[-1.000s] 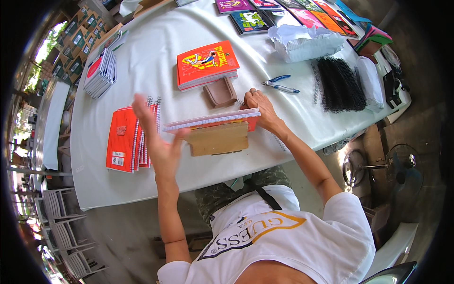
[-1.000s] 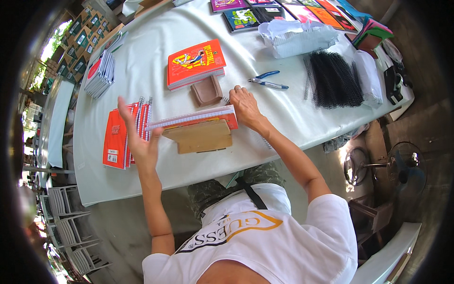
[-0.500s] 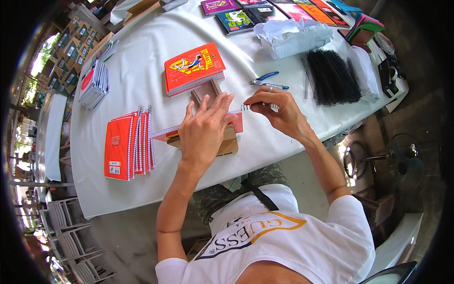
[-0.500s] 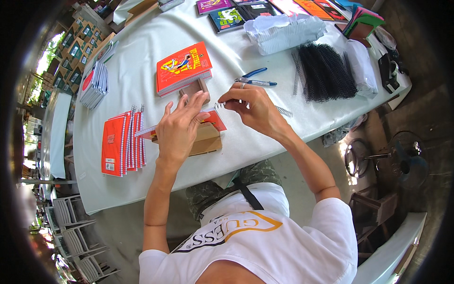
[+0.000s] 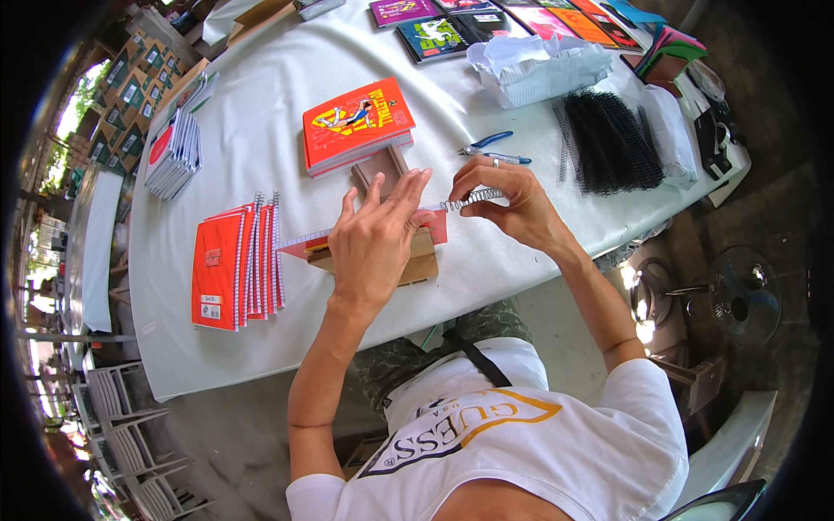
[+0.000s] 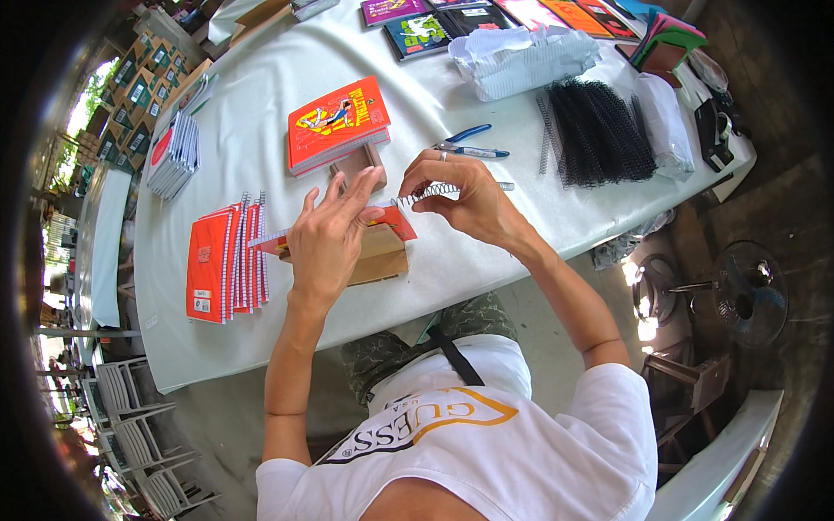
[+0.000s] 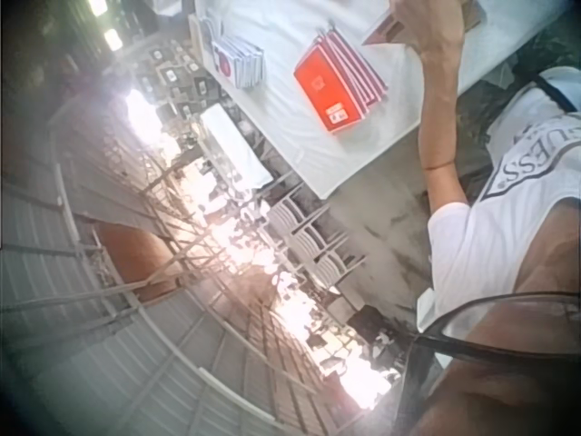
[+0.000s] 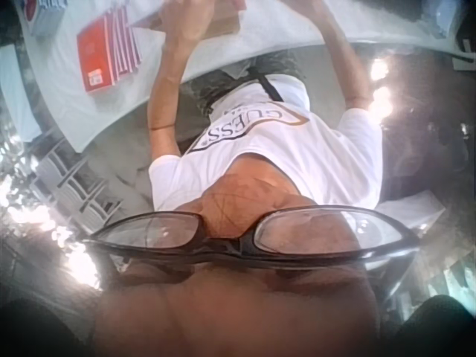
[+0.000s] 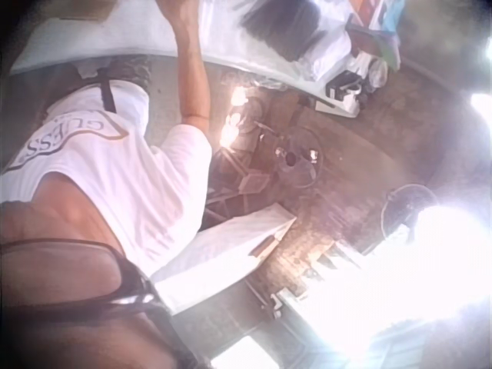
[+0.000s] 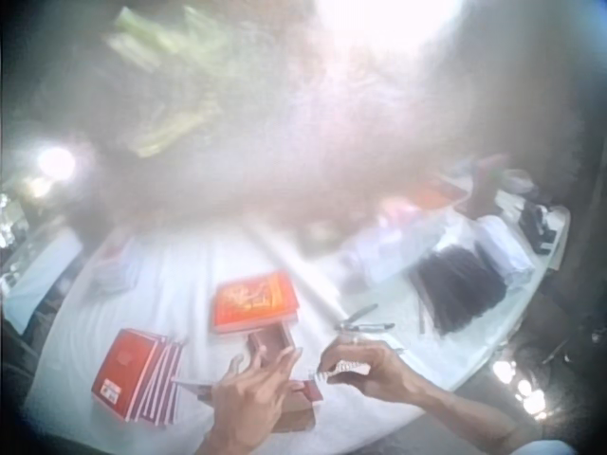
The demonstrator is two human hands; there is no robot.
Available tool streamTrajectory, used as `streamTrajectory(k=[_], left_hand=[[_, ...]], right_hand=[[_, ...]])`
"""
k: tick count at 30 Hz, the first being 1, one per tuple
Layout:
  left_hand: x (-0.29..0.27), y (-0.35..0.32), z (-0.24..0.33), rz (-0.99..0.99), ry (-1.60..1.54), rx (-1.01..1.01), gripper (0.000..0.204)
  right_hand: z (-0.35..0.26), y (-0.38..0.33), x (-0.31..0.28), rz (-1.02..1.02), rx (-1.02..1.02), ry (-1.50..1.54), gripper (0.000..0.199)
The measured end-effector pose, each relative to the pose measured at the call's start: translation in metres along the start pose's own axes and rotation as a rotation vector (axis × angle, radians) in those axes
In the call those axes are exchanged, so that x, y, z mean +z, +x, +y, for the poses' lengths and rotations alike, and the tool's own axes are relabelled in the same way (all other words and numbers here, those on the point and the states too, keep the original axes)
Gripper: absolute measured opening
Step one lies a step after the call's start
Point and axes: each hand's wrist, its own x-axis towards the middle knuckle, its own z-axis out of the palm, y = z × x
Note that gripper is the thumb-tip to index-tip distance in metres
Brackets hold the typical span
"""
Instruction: The person inserts a spiral coil into the holes of a notebook by hand and uses pliers to cut and bend the ends of the coil.
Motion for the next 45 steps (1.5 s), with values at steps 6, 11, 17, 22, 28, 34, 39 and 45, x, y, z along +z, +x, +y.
streamTrajectory(k=[6, 11, 17, 22, 28, 34, 39, 45], left_hand=[[-0.004, -0.001, 0.004, -0.005, -0.003, -0.002, 0.060], [-0.004, 0.003, 0.016, -0.056, -0.071, 0.035, 0.061], [0.000, -0.001, 0.015, -0.115, -0.107, 0.052, 0.063], [-0.007, -0.001, 0.018, -0.295, 0.034, 0.082, 0.064], [-0.005, 0.006, 0.024, -0.196, 0.103, 0.229, 0.067], [-0.003, 0.001, 0.014, -0.170, 0.076, 0.120, 0.092], [0.006, -0.001, 0.003, 0.090, -0.043, -0.063, 0.115], [0.007, 0.000, 0.004, 0.101, -0.039, -0.081, 0.115]], right_hand=[[-0.025, 0.000, -0.005, -0.158, 0.090, -0.320, 0.017], [-0.025, -0.005, -0.004, -0.169, -0.181, -0.640, 0.021], [-0.025, -0.001, -0.004, -0.277, -0.118, -0.467, 0.010], [0.039, 0.058, -0.035, -0.503, -0.046, -0.234, 0.003], [0.130, 0.117, 0.041, -0.777, -0.159, -0.422, 0.047], [0.109, 0.116, 0.033, -0.823, -0.071, -0.504, 0.045], [0.038, 0.080, -0.042, -0.817, 0.031, 0.210, 0.057], [0.033, 0.072, -0.051, -0.724, -0.099, 0.450, 0.049]])
